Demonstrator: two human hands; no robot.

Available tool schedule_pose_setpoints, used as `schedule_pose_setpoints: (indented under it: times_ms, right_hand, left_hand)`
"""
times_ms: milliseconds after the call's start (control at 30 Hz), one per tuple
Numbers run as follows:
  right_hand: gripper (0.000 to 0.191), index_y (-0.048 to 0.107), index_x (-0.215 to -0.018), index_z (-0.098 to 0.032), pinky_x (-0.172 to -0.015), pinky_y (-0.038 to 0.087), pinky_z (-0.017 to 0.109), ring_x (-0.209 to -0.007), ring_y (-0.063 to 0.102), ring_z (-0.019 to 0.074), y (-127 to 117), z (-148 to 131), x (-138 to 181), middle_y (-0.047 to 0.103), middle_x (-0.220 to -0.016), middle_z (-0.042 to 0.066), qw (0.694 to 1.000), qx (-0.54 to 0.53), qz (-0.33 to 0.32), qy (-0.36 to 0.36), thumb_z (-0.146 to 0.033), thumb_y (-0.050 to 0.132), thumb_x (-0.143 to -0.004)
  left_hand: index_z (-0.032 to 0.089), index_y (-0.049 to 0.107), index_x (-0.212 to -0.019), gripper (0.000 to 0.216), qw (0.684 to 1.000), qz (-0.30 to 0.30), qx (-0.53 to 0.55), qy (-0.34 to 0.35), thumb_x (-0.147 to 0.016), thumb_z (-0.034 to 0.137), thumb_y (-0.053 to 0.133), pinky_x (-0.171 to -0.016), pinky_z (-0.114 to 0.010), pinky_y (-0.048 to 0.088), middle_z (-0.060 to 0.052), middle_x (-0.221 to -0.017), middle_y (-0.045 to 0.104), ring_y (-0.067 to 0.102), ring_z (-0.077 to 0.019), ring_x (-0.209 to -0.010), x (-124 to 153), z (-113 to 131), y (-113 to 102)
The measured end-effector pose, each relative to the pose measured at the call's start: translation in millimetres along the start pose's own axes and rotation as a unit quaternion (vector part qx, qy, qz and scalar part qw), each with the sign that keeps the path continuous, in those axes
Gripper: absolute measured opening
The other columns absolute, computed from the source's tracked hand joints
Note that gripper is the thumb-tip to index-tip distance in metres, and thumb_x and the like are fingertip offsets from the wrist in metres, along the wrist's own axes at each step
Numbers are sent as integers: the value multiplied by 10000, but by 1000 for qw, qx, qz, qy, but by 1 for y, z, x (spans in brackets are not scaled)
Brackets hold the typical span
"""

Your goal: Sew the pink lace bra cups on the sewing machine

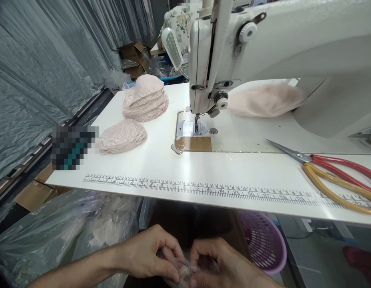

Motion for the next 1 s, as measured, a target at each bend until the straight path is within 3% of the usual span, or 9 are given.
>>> schedule_pose_setpoints:
  times_ms: [167,267,400,667,800,1000]
  right_hand:
    - [297,609,-755,-225,-667,375,227,-749,476,158,1,1,-3,544,-749,-14,999,-19,19,-30,-515,557,-791]
    - [316,596,-756,-222,-631,359,217,-708,448,147,-1,7,-4,498,-711,-26,999,-31,12,-38,-536,576,-781]
    - [383,567,-730,-192,-578,312,206,-645,390,117,-2,6,-6,435,-653,-42,995,-78,-34,-59,-570,606,-770]
    - [445,547,-657,-189,-551,260,227,-590,344,106,-6,4,-13,411,-609,-47,986,-149,-35,-67,-619,616,-743]
    - [482,508,-635,-204,-561,277,233,-583,346,110,-8,9,-13,415,-601,-50,983,-165,-43,-72,-668,610,-718]
    - [476,483,-632,-208,-557,277,239,-595,335,116,-10,15,-10,410,-609,-46,984,-165,-43,-58,-658,603,-731]
  left_hand:
    - [138,718,-930,349,998,15,-49,38,-686,387,740,-698,-234,488,-75,-845,730,683,-219,-825,1,7,-1]
    - [171,738,-897,345,997,4,-79,24,-693,449,731,-669,-209,467,-36,-798,728,674,-188,-775,5,5,-3]
    - [188,751,-875,330,999,-19,-31,-3,-689,460,729,-683,-214,475,-25,-751,719,662,-170,-738,5,-2,-1]
    - [199,754,-842,353,993,-42,108,4,-615,468,783,-750,-213,491,11,-698,684,630,-106,-673,6,-5,2]
    - [202,754,-827,348,993,-48,109,-5,-590,453,806,-743,-227,489,22,-676,654,601,-100,-641,7,-11,0]
    - [197,753,-783,294,995,-24,78,53,-603,423,807,-755,-224,474,0,-769,664,609,-131,-761,8,-5,-7]
Point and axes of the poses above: each hand's wrist, its own x-axis away from the middle knuckle, its own y-axis out of the palm, z = x × y, the point moved 6 cm from there along -x, towards the middle knuckle
